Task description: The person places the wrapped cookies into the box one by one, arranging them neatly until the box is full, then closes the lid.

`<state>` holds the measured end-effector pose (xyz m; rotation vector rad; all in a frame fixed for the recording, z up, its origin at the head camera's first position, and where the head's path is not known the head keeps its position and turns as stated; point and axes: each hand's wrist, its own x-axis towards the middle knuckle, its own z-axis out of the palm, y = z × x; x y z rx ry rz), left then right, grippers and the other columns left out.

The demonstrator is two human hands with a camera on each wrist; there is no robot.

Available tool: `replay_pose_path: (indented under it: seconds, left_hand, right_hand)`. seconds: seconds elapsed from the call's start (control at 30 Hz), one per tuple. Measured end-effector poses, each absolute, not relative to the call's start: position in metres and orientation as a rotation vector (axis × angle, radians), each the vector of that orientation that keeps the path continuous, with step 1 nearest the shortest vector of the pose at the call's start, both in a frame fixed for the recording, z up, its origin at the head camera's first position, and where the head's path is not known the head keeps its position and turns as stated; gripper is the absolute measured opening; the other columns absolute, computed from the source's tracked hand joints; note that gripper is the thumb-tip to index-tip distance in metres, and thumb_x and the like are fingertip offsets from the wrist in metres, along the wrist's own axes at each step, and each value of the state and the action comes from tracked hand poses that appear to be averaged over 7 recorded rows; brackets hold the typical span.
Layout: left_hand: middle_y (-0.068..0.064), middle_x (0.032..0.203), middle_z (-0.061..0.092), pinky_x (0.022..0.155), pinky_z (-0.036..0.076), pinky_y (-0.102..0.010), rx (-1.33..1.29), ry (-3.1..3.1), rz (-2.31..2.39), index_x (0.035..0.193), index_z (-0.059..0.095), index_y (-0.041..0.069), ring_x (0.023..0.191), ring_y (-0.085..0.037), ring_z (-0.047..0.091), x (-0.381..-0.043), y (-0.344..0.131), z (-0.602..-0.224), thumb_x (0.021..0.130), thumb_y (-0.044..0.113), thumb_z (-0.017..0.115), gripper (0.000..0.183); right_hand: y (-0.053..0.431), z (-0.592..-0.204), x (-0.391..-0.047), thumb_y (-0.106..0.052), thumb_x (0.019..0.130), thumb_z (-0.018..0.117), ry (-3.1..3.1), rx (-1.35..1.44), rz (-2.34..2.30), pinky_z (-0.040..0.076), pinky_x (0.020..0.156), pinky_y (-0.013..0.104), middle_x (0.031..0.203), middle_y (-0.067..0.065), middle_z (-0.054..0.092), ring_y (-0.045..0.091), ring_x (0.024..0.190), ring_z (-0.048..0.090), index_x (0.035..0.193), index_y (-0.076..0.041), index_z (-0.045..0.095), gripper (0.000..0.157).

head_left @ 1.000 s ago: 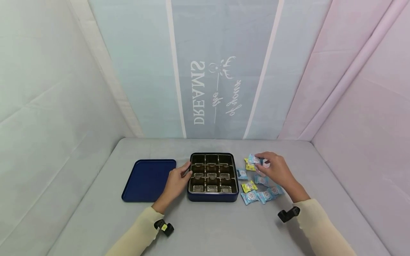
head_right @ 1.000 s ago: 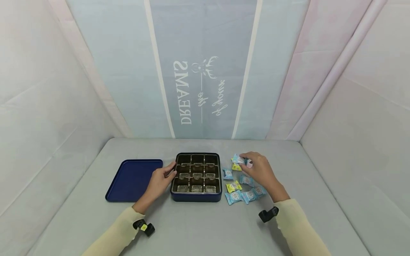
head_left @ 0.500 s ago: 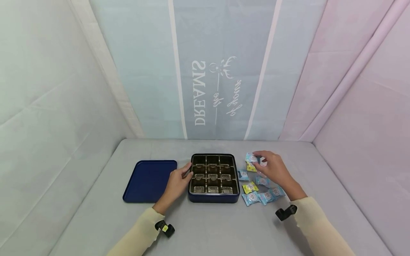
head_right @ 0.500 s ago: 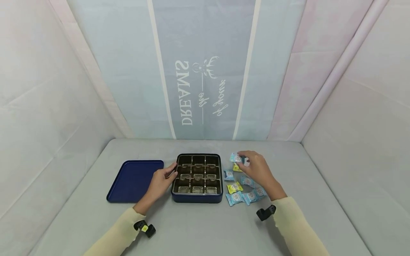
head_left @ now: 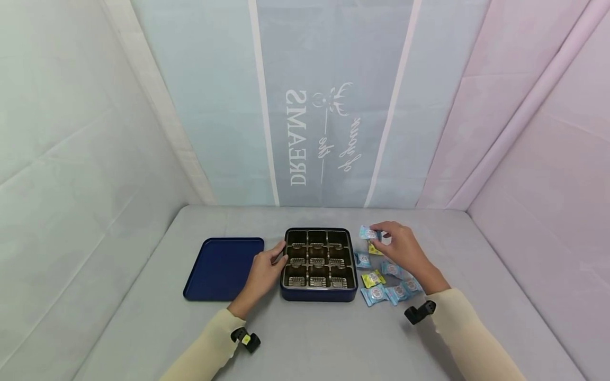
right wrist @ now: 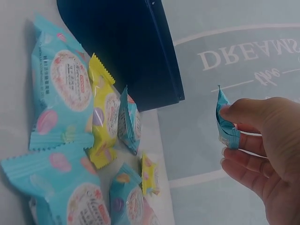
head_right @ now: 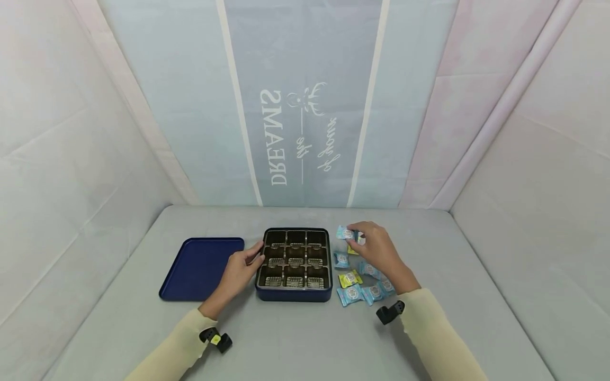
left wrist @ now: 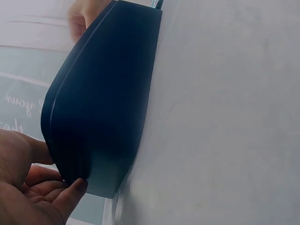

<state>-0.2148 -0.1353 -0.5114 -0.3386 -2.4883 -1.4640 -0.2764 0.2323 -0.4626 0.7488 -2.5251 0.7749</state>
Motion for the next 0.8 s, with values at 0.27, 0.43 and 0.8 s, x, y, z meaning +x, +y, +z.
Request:
replay_pose_path:
  seconds: [0.27, 0.43, 0.8]
  left_hand:
    - [-0.02, 0.147, 0.051, 0.099, 0.052, -0.047, -0.327, -2.496, -1.479, 0.144, 0.053, -0.001, 0.133, -0.028, 0.053, -0.213, -0.136, -0.505, 0.1, 0.007, 0.065, 0.046]
    - [-0.02, 0.148, 0.051, 0.1, 0.052, -0.048, -0.324, -2.498, -1.483, 0.144, 0.053, -0.001, 0.133, -0.027, 0.052, -0.212, -0.136, -0.503, 0.1, 0.007, 0.065, 0.046]
    - [-0.02, 0.148, 0.051, 0.1, 0.052, -0.047, -0.327, -2.493, -1.486, 0.144, 0.053, -0.001, 0.133, -0.027, 0.053, -0.212, -0.136, -0.503, 0.1, 0.008, 0.065, 0.046]
  right_hand:
    - [0.224, -0.455, -0.278, -0.007, 0.084, 0.084, -2.537, 0.76, 0.801, 0.061, 0.074, 0.049, 0.112, 0.015, 0.073, 0.031, 0.099, 0.069, 0.113, -0.001, 0.075, 0.031]
    - [0.222, -0.455, -0.28, -0.007, 0.083, 0.085, -2.538, 0.773, 0.785, 0.062, 0.074, 0.045, 0.114, 0.016, 0.072, 0.031, 0.1, 0.069, 0.112, -0.001, 0.076, 0.031]
    - [0.215, -0.454, -0.285, -0.01, 0.085, 0.084, -2.583, 0.788, 0.798, 0.062, 0.076, 0.043, 0.116, 0.013, 0.072, 0.028, 0.098, 0.07, 0.117, -0.002, 0.074, 0.034]
